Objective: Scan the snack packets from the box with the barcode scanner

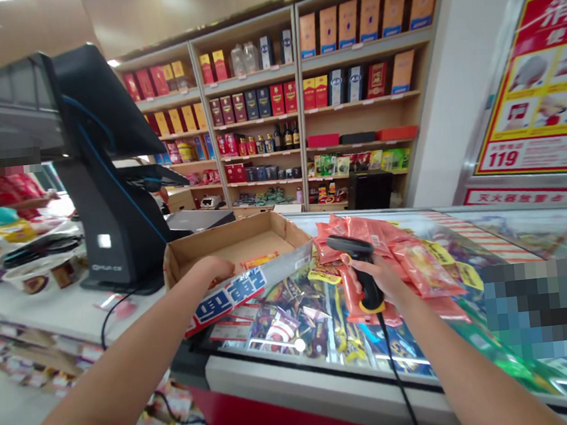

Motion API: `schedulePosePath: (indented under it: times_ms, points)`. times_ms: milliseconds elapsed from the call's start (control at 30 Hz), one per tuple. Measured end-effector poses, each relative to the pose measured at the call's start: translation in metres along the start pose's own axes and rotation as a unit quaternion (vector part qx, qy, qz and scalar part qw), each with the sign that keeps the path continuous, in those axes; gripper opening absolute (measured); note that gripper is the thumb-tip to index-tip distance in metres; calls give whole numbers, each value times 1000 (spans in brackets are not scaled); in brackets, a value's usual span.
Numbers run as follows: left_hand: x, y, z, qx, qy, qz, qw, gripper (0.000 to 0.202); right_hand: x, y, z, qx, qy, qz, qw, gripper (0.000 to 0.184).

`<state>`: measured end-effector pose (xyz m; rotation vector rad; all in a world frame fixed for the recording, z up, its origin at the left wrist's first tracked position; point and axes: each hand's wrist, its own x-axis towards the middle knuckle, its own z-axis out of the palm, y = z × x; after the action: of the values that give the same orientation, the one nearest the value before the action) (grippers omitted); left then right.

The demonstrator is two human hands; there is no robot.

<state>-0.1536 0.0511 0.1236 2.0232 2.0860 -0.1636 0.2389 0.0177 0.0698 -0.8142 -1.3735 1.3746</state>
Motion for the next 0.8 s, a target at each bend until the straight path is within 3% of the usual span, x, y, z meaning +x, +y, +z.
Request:
schedulePosePath:
  times_ms: [100, 267, 333, 433, 533, 667, 733, 800]
  points:
    - [-5, 1, -4, -22, -21, -66, 997, 13, -2, -1, -5, -6, -5, -17, 1000, 29]
    - [-17, 0, -23, -32, 34, -16, 999, 14, -2, -3, -4, -15, -18, -14, 1000, 28]
    - [-21, 4, -32, -54, 87, 15, 995, 12, -2, -4, -3, -11, -15, -13, 1000, 28]
    - [-25, 19, -41, -75, 217, 15, 973, 15, -3, -5, -2, 1, -17, -19, 1000, 29]
    - [-25, 43, -44, -162, 331, 24, 929, 21, -4, -6, -2, 10, -20, -29, 999, 28]
    - [-17, 79, -37, -331, 417, 100, 840, 30, -5, -7, -2, 18, -16, -33, 999, 29]
    - [-11, 99, -30, -416, 423, 135, 793, 37, -6, -8, -1, 21, -21, -35, 999, 28]
    - [-3, 121, -19, -500, 380, 147, 764, 42, -7, -9, 0, 30, -30, -43, 998, 29]
